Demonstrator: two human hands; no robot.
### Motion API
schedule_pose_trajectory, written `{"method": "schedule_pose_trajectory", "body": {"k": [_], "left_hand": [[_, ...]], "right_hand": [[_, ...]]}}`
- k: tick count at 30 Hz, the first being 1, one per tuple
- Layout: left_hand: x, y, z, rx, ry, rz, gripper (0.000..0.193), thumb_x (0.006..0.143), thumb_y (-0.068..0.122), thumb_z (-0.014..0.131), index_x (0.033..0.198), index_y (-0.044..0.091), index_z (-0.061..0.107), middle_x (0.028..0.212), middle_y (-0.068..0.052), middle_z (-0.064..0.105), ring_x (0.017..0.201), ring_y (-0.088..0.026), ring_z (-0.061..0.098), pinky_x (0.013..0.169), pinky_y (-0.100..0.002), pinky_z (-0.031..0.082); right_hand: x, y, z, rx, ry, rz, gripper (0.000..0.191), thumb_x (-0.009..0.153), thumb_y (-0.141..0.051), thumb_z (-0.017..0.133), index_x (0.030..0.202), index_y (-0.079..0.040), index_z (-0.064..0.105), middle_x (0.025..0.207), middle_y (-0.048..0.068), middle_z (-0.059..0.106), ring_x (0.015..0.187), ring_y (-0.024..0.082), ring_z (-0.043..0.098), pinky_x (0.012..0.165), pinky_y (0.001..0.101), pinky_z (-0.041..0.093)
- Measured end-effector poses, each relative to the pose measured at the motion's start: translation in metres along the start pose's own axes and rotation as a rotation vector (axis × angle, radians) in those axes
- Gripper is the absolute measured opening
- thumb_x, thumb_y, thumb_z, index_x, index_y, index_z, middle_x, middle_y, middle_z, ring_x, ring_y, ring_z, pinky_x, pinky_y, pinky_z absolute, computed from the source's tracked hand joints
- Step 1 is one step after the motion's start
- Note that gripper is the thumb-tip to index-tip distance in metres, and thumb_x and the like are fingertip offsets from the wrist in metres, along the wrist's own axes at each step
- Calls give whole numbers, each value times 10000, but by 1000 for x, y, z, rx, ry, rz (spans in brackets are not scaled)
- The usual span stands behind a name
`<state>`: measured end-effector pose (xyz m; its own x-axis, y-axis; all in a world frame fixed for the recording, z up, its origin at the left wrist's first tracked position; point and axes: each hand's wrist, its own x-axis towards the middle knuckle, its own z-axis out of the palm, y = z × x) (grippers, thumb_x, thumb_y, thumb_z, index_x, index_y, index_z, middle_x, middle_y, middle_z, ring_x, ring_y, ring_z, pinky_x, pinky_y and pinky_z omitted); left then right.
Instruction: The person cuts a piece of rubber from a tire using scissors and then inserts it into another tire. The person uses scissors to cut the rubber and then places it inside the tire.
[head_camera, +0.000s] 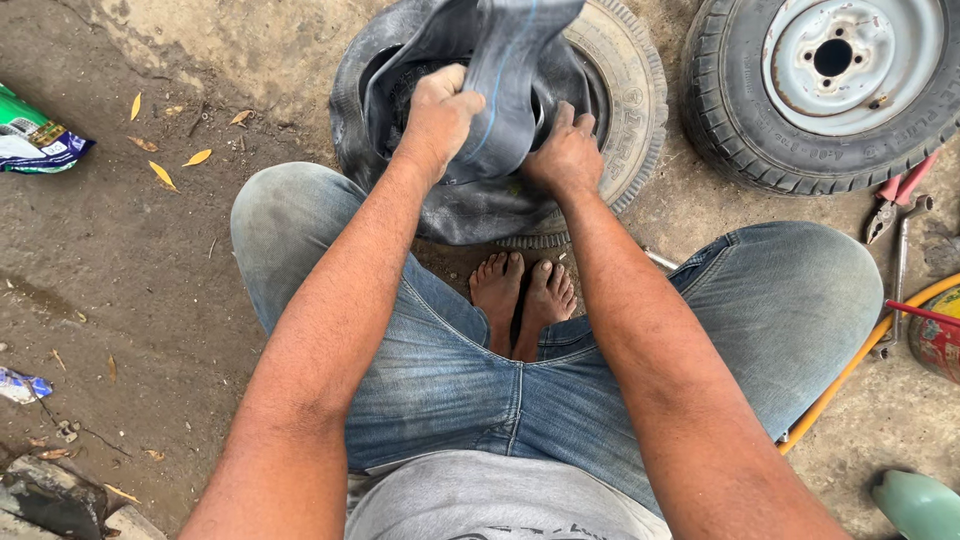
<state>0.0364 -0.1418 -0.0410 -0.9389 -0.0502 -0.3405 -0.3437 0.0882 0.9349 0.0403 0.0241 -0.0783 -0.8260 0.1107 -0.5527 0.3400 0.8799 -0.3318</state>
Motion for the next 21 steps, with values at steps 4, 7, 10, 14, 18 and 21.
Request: {"method": "schedule_pose_trajectory", "body": {"k": [4,7,10,14,18,21], "left_hand": [[-2,4,-4,-22,39,-13,61,866,52,631,835,9,661,741,6,577,658,-86,497,591,-287,446],[-8,6,-6,12,-31,-14,55,883,68,645,906,24,667,830,-22,628,728,-103,550,657,-299,482],[-14,9,-6,218,-153,23,152,866,124,679,1007,68,685,943,-80,744,850,-159,691,795,-331,566],[-16,8,1,629,-171,109,285,878,209,765,1032,33,600,1003,-185,727,975,-309,702,868,-446,539],[-12,2,8,778,-27,170,329,933,225,758,1103,12,573,1007,-242,721,1010,-393,696,902,-486,531],[-10,0,7,563,-46,235,297,879,192,780,1017,-1,601,1025,-215,737,1000,-358,717,881,-453,549]], "right_hand": [[-11,-9,2,-10,130,-66,981,794,-536,795,1512,-81,305,1332,208,419,1271,421,500,983,533,482],[-7,-9,5,-7,169,-33,801,856,-450,735,1434,-50,351,1295,222,486,1221,418,551,921,556,498],[3,-4,8,29,146,-73,500,1098,-377,543,1429,-21,426,1253,268,612,1102,435,677,904,554,551],[8,4,10,21,228,-204,380,1002,-210,565,1297,30,551,1138,271,696,1054,434,688,888,531,542],[0,7,2,194,277,-153,351,919,-246,661,1175,-10,695,1088,270,727,1044,415,701,921,497,536],[-8,7,-9,253,294,-159,405,808,-301,782,1108,-34,736,1017,249,744,1010,385,716,910,463,540]]}}
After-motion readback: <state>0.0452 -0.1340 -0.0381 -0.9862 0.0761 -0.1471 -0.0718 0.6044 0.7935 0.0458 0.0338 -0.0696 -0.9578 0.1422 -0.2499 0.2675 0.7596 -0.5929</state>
